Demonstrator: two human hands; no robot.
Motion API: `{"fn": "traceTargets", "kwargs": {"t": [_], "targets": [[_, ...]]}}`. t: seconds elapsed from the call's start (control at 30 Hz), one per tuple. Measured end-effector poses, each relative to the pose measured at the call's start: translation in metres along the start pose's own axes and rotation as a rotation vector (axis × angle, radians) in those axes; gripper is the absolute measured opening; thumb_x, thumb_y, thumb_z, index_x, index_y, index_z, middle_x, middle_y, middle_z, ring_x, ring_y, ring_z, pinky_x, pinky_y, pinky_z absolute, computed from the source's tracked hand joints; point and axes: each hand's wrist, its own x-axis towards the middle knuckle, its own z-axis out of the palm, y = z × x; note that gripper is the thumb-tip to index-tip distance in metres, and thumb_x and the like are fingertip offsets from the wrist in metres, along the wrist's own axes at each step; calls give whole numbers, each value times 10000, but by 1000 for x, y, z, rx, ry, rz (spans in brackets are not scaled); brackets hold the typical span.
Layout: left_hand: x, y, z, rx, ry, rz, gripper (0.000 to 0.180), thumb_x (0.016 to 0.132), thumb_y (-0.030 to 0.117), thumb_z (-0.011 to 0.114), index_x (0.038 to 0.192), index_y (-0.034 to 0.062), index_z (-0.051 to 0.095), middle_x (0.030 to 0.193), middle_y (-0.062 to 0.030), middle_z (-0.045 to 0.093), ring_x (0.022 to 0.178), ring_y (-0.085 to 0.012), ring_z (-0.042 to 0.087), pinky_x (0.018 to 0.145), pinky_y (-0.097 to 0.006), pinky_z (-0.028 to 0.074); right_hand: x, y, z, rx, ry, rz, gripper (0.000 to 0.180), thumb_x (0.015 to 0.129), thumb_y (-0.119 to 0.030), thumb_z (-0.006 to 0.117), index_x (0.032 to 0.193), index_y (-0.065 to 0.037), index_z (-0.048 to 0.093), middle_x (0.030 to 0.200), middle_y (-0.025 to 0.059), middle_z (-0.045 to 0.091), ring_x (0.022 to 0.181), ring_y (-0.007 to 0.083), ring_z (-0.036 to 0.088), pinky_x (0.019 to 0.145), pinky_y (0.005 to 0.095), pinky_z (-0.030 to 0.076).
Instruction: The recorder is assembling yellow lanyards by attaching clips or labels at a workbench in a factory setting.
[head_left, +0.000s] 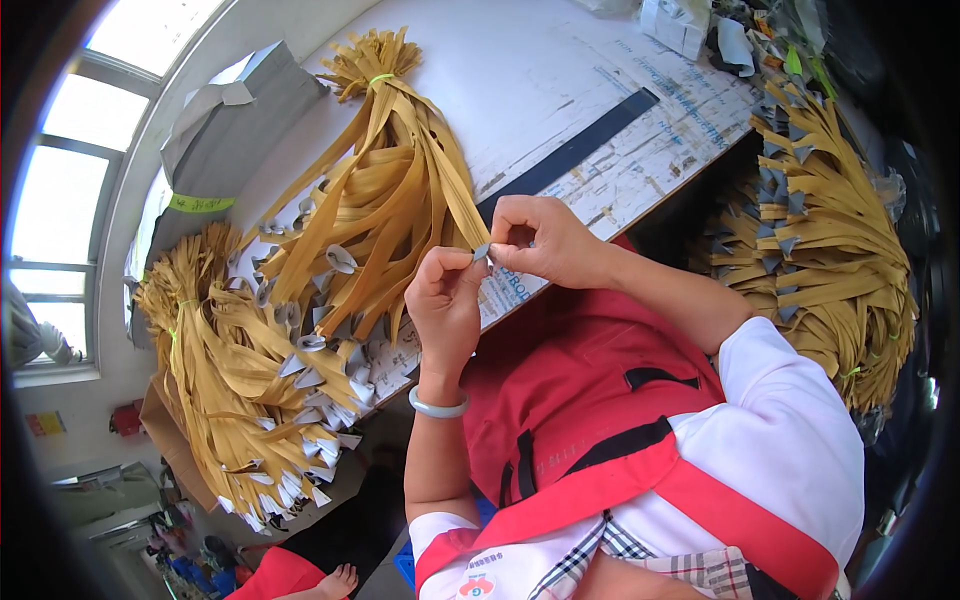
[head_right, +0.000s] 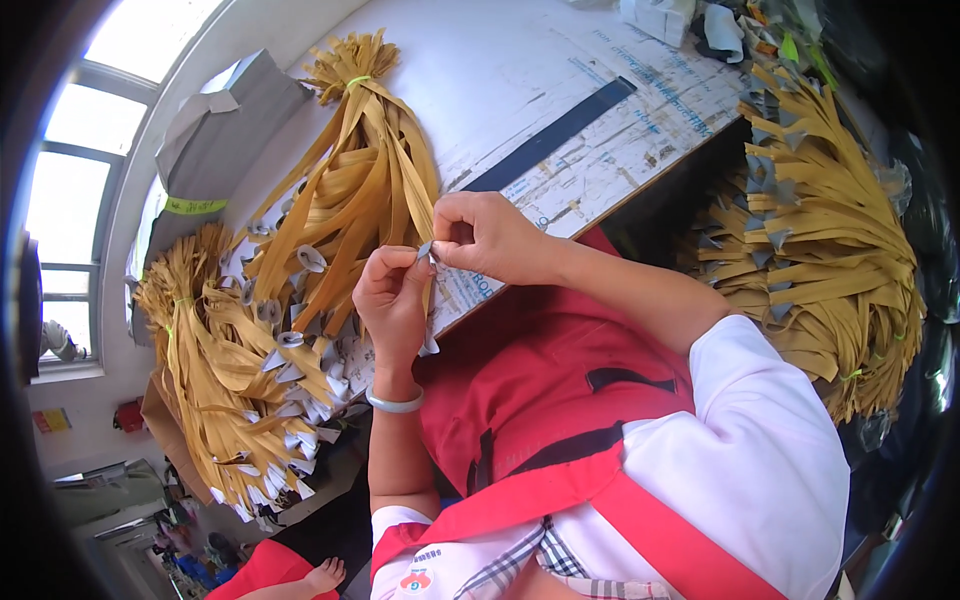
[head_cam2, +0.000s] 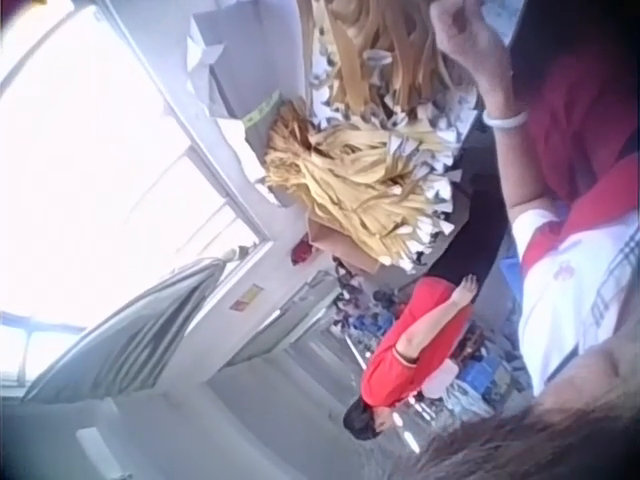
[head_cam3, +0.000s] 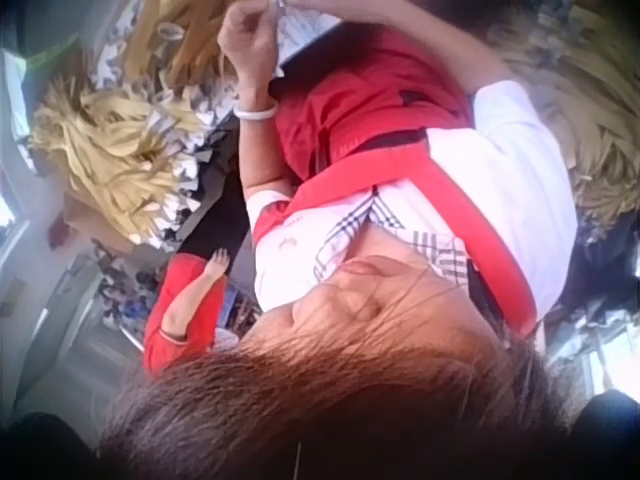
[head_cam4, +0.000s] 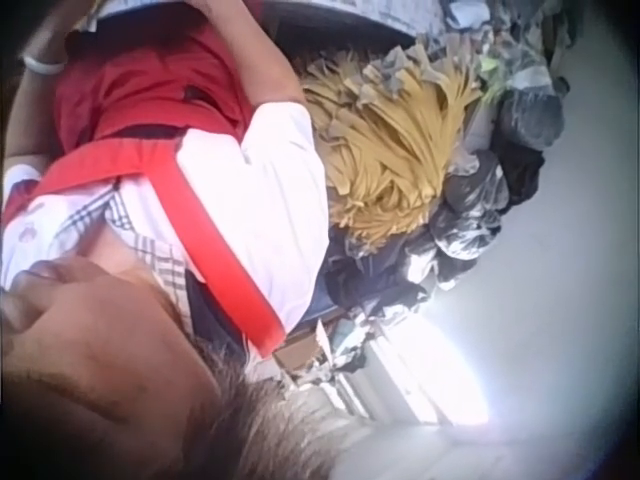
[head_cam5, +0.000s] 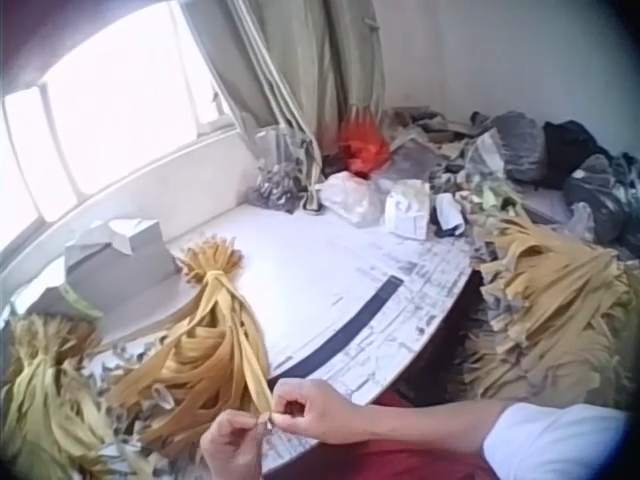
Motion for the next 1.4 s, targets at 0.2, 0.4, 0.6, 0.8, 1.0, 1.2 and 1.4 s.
{"fn": "traceTargets", "kwargs": {"t": [0.2, 0.4, 0.6, 0.8, 1.0, 1.2, 1.4], "targets": [[1, -4, 13, 266, 127, 121, 238, 796, -133, 681, 970, 4, 597, 926, -72, 576, 751, -139, 574, 680, -256, 506, -8, 12, 20, -330, 173, -350, 106, 840, -44, 702, 867, -49, 600, 855, 106, 579, 690, 285, 589, 625, 345, 492], [4, -2, -13, -171, -174, -117, 268, 802, -145, 709, 1030, -13, 658, 1040, -57, 598, 808, -101, 610, 720, -247, 547, -19, 17, 8, 38, 34, -179, 43, 923, -40, 675, 921, -38, 632, 865, 46, 607, 807, 150, 615, 687, 283, 498], [-5, -2, -22, 92, -143, 0, 134, 789, -109, 733, 848, -12, 662, 876, -64, 622, 760, -132, 632, 675, -260, 521, -17, 2, 11, 408, 53, 218, 178, 968, -179, 671, 891, -30, 612, 760, -3, 599, 669, 65, 580, 620, 238, 488], [-20, 3, -4, 269, -121, 285, 136, 806, -91, 658, 809, -7, 551, 796, -151, 535, 716, -352, 576, 615, -375, 462, -36, 19, 0, 249, -15, 305, 159, 935, -139, 686, 822, -62, 604, 685, -22, 576, 597, 46, 535, 553, 206, 445], [-62, -3, -18, 441, -134, 210, 130, 837, -39, 646, 823, 0, 523, 823, -164, 532, 711, -389, 585, 602, -424, 463, -60, 27, 23, 313, -96, 389, 139, 938, -121, 692, 830, -63, 627, 695, -28, 586, 606, 43, 544, 561, 202, 451], [-88, -34, -36, 369, -119, 99, 148, 842, -32, 682, 811, -9, 540, 822, -156, 563, 714, -361, 599, 606, -393, 472, -48, 43, 42, 205, -321, 470, 181, 958, -184, 675, 848, -49, 628, 741, -21, 602, 676, 59, 579, 598, 227, 477], [-82, -31, -99, 341, 280, 33, 75, 861, 28, 733, 893, 21, 665, 948, -110, 638, 886, -272, 635, 783, -324, 507, 37, 45, -22, 95, -388, 472, 260, 999, -293, 619, 911, -50, 647, 785, -6, 630, 697, 76, 594, 613, 250, 502]]}}
